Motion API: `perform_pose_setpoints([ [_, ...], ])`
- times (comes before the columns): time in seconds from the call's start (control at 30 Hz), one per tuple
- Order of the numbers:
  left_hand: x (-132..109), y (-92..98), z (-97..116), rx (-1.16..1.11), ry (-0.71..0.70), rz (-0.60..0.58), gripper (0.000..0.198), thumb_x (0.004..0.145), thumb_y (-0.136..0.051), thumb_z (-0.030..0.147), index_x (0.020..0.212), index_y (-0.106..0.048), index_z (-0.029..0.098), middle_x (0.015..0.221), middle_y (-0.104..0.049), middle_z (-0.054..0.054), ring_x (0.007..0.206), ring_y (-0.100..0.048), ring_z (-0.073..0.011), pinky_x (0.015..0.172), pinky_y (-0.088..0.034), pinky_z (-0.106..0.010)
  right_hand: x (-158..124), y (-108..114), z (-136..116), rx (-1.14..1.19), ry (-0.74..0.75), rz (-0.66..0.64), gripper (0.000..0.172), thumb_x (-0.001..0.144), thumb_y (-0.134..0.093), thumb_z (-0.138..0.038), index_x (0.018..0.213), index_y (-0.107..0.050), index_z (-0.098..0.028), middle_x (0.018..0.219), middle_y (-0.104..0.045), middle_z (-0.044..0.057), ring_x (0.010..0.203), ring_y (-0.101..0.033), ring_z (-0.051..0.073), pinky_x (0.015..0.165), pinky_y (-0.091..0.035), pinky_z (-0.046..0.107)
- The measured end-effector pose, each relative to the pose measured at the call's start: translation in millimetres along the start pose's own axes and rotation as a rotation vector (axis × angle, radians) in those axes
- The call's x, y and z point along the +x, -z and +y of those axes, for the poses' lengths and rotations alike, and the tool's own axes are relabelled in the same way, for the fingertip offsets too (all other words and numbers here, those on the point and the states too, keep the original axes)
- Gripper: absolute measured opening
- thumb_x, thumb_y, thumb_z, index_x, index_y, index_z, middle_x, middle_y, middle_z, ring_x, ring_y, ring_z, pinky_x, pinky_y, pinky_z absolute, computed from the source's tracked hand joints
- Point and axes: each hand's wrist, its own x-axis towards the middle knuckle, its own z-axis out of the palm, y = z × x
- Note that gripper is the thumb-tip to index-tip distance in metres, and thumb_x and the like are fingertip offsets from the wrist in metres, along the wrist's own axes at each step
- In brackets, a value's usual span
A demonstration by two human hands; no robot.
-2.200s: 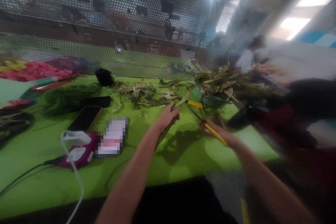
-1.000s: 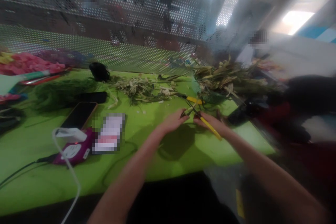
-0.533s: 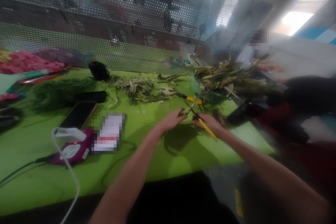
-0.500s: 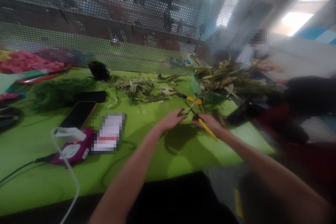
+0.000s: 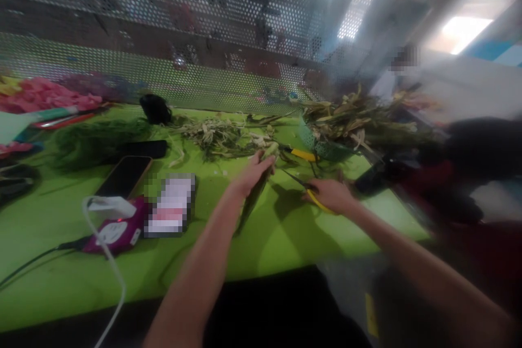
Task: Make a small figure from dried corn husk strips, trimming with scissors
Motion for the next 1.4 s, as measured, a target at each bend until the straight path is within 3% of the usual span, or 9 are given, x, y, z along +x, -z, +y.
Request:
perform_pose_setpoints([
  [0.17,1,10.8,12,-0.178,-0.024,0.197,0.041,0.072,-0.074,0.045,0.098,-0.052,0.021,0.065,-0.065,0.003,0.05,-0.057,-0.0094,0.051,-0.043,-0.021,-4,8,-5,-0.076,0.004,-0.052,0.037,0.083,-0.063,-0.047,0.111,-0.069,-0.022,0.108,-0.075,0.013,0.09,-0.07,0.031,0.066,-0.045,0.032],
  [0.37,0,11.3,13,-0.2,-0.017,0.214,0.039,0.071,-0.074,0.039,0.098,-0.052,0.02,0.065,-0.066,0.003,0.052,-0.06,-0.0104,0.053,-0.046,-0.022,-1,33,-7,-0.121,0.138,-0.145,0.04,0.079,-0.064,-0.029,0.119,-0.067,-0.023,0.108,-0.074,0.012,0.093,-0.068,0.029,0.067,-0.043,0.03],
  [0.53,2,10.8,11,-0.178,-0.006,0.188,0.038,0.072,-0.073,0.035,0.101,-0.053,0.02,0.069,-0.068,0.001,0.057,-0.064,-0.0126,0.054,-0.046,-0.023,36,37,-20,-0.122,0.112,0.103,0.045,0.091,-0.047,-0.023,0.135,-0.06,-0.028,0.125,-0.068,0.009,0.103,-0.065,0.028,0.074,-0.045,0.031],
  [0.63,2,10.9,10,-0.178,-0.003,0.169,0.034,0.073,-0.071,0.032,0.1,-0.055,0.019,0.073,-0.069,-0.001,0.062,-0.066,-0.0142,0.054,-0.047,-0.023,67,25,-29,-0.052,0.214,0.098,0.05,0.085,-0.054,-0.013,0.132,-0.062,-0.025,0.137,-0.06,0.009,0.106,-0.063,0.024,0.075,-0.046,0.027],
  [0.8,2,10.3,10,-0.175,0.005,0.172,0.031,0.073,-0.071,0.033,0.097,-0.058,0.017,0.075,-0.069,-0.003,0.066,-0.065,-0.014,0.059,-0.049,-0.024,82,23,-25,0.165,0.178,0.17,0.02,0.087,-0.058,-0.027,0.099,-0.071,-0.018,0.105,-0.071,0.008,0.09,-0.064,0.021,0.074,-0.044,0.028],
  [0.93,7,12.9,5,-0.073,0.005,0.247,0.033,0.077,-0.068,0.034,0.105,-0.06,0.018,0.084,-0.07,-0.006,0.07,-0.065,-0.0155,0.063,-0.05,-0.027,66,35,-16,0.772,0.162,0.122,0.032,0.076,-0.071,-0.047,0.082,-0.064,-0.016,0.071,-0.064,0.0,0.068,-0.057,0.015,0.068,-0.044,0.028],
  [1.13,10,11.3,-3,0.582,-0.295,0.429,0.055,0.078,-0.069,0.034,0.13,-0.057,0.019,0.14,-0.057,-0.016,0.131,-0.05,-0.0319,0.107,-0.04,-0.046,57,33,-29,1.122,0.088,0.169,0.044,0.056,-0.082,-0.052,0.069,-0.055,-0.019,0.06,-0.054,-0.004,0.058,-0.05,0.013,0.06,-0.042,0.029],
  [1.3,6,-7.9,-9,0.496,-0.392,0.103,0.026,0.084,-0.062,0.042,0.094,-0.07,0.019,0.1,-0.072,-0.009,0.097,-0.063,-0.0235,0.092,-0.047,-0.037,60,26,-53,1.039,0.172,0.29,0.038,0.065,-0.077,-0.051,0.065,-0.058,-0.018,0.059,-0.055,-0.003,0.058,-0.048,0.013,0.06,-0.04,0.028],
  [1.4,9,-11.2,-15,0.299,-0.365,0.125,0.017,0.081,-0.065,0.036,0.081,-0.067,0.018,0.081,-0.069,-0.002,0.078,-0.06,-0.0171,0.077,-0.046,-0.029,63,21,-66,1.026,0.23,0.313,0.033,0.07,-0.073,-0.048,0.067,-0.06,-0.018,0.061,-0.056,-0.003,0.059,-0.048,0.013,0.061,-0.04,0.027],
])
